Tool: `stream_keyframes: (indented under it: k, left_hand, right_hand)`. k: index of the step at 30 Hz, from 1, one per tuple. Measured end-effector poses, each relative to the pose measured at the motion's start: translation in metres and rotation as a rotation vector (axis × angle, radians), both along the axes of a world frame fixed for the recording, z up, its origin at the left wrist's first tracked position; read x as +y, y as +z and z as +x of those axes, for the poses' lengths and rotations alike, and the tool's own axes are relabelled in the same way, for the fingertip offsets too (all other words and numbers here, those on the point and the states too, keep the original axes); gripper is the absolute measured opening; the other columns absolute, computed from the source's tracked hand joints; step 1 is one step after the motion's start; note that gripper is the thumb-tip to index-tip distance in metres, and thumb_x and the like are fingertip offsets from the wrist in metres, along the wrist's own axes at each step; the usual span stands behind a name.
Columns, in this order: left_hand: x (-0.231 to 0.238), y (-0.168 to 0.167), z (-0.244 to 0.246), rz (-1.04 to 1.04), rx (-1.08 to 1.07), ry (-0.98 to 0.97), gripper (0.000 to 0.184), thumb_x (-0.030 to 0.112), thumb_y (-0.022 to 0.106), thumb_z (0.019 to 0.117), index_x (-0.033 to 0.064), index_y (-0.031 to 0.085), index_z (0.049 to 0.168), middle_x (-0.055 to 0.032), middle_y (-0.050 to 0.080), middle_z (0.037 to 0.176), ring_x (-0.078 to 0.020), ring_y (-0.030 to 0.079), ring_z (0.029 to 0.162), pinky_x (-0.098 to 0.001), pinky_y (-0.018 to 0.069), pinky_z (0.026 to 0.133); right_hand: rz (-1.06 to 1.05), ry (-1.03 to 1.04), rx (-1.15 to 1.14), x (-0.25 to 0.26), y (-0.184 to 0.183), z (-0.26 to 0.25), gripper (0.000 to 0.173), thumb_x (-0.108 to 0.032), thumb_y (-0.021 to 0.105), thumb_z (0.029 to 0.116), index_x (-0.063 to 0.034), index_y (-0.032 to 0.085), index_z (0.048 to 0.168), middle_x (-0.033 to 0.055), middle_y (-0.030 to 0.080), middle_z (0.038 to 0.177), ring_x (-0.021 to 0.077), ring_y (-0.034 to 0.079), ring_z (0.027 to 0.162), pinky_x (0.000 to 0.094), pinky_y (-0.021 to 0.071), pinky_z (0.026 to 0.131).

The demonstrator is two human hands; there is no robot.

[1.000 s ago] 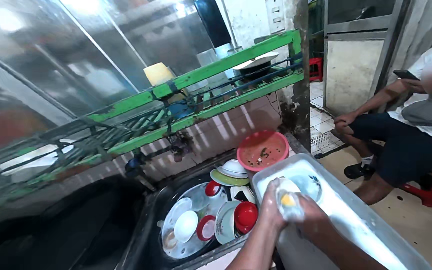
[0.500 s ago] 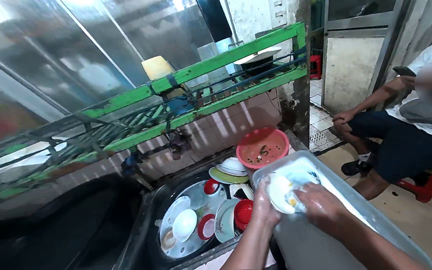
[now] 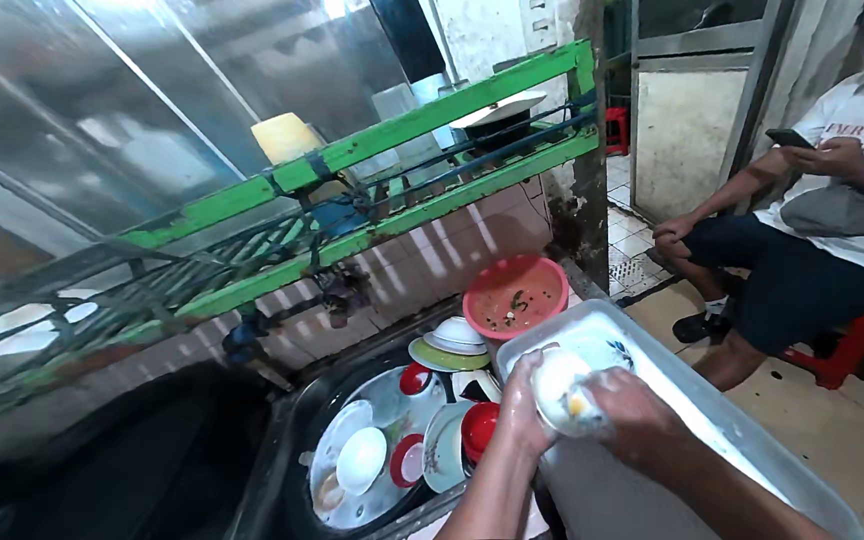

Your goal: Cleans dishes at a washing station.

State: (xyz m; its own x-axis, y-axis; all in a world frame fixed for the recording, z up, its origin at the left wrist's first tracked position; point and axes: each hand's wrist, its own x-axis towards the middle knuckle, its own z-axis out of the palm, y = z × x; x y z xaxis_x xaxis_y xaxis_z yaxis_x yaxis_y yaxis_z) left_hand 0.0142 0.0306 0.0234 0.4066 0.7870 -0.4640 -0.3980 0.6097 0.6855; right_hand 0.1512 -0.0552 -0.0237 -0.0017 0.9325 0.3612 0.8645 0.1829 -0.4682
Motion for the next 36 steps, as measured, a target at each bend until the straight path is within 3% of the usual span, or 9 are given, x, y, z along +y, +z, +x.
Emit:
stream_keyframes:
  k: [4,10,12,15,17,22,26,31,36]
  left_hand:
    - [-0.009,-0.013,0.01,0.121,0.117,-0.119,0.037,0.031,0.037,0.1087,0.0046,0.061,0.12,-0.0138,0.069,0.1,-0.0241,0.069,0.091,-0.0439,0.0588,0.08]
    - [0.016,0.003,-0.01,-0.112,0.059,-0.189,0.034,0.025,0.043,0.1054,0.0061,0.061,0.127,-0.0186,0.069,0.1,-0.0292,0.07,0.084,-0.0451,0.0598,0.072]
    - [0.02,0.001,-0.013,-0.133,0.014,-0.239,0.041,0.037,0.038,0.1064,0.0102,0.06,0.129,-0.0171,0.07,0.106,-0.0304,0.07,0.091,-0.0473,0.0595,0.074]
    - [0.012,-0.007,-0.019,-0.044,-0.155,-0.237,0.058,0.056,0.031,0.1065,0.0091,0.056,0.128,-0.0171,0.07,0.109,-0.0304,0.07,0.098,-0.0476,0.0603,0.081]
    - [0.008,-0.019,-0.025,0.03,-0.379,-0.251,0.047,0.045,0.055,0.0998,0.0071,0.058,0.127,-0.0192,0.071,0.112,-0.0321,0.071,0.102,-0.0483,0.0601,0.088]
    - [-0.014,-0.005,-0.013,0.178,-0.031,-0.133,0.043,-0.006,0.051,0.0932,-0.0003,0.047,0.135,-0.0169,0.069,0.109,-0.0245,0.071,0.094,-0.0417,0.0618,0.081]
    - [-0.054,0.002,-0.001,0.497,0.362,-0.339,0.024,0.004,0.043,0.103,-0.0019,0.053,0.124,-0.002,0.065,0.098,-0.0059,0.064,0.089,-0.0265,0.056,0.083]
    - [-0.063,0.011,-0.005,0.698,0.506,-0.552,0.047,-0.001,0.07,0.0871,-0.0063,0.057,0.132,-0.0096,0.068,0.117,-0.0075,0.065,0.105,-0.0255,0.0545,0.094]
    - [-0.057,0.03,-0.012,0.423,0.534,-0.6,0.023,-0.004,0.056,0.0969,0.0008,0.058,0.119,0.0011,0.064,0.095,-0.0045,0.063,0.086,-0.025,0.0555,0.08]
  right_hand:
    - [-0.233,-0.121,0.29,0.014,0.026,-0.01,0.05,-0.036,0.06,0.0966,-0.0024,0.063,0.134,0.0216,0.062,0.134,0.0365,0.056,0.13,0.0508,0.0444,0.111]
    - [-0.234,0.146,-0.048,-0.008,0.041,-0.019,0.045,-0.024,0.074,0.0868,-0.004,0.065,0.127,0.0195,0.068,0.122,0.0394,0.064,0.117,0.0558,0.0531,0.097]
    - [-0.34,0.159,0.262,-0.003,0.057,-0.005,0.041,-0.028,0.071,0.0925,-0.0046,0.066,0.126,0.0144,0.07,0.121,0.0275,0.066,0.116,0.0469,0.0531,0.101]
    - [-0.493,0.053,1.098,0.002,0.073,0.014,0.054,-0.013,0.078,0.0791,-0.0055,0.06,0.129,0.007,0.07,0.103,0.014,0.069,0.088,0.0324,0.0599,0.077]
    - [-0.577,-0.04,1.279,0.003,0.073,0.031,0.05,-0.011,0.073,0.0855,-0.0099,0.055,0.132,0.0066,0.068,0.099,0.0142,0.068,0.082,0.0321,0.0595,0.071]
    - [-0.312,-0.369,0.902,0.011,0.048,0.04,0.048,-0.017,0.078,0.0905,-0.0045,0.061,0.134,0.0169,0.069,0.112,0.0243,0.068,0.096,0.0457,0.0565,0.087]
    - [0.228,-0.12,0.412,0.001,0.029,-0.014,0.046,-0.034,0.069,0.0893,-0.0065,0.071,0.126,0.0085,0.071,0.13,0.0242,0.064,0.126,0.051,0.0503,0.106]
    - [-0.295,-0.282,1.047,0.022,0.057,0.045,0.037,-0.024,0.069,0.0982,-0.0068,0.063,0.13,0.014,0.069,0.111,0.0234,0.066,0.097,0.0466,0.0556,0.085]
    - [-0.092,-0.068,0.156,0.0,0.076,-0.007,0.036,-0.034,0.071,0.0898,-0.0092,0.072,0.117,0.013,0.075,0.108,0.032,0.071,0.105,0.0589,0.0545,0.089]
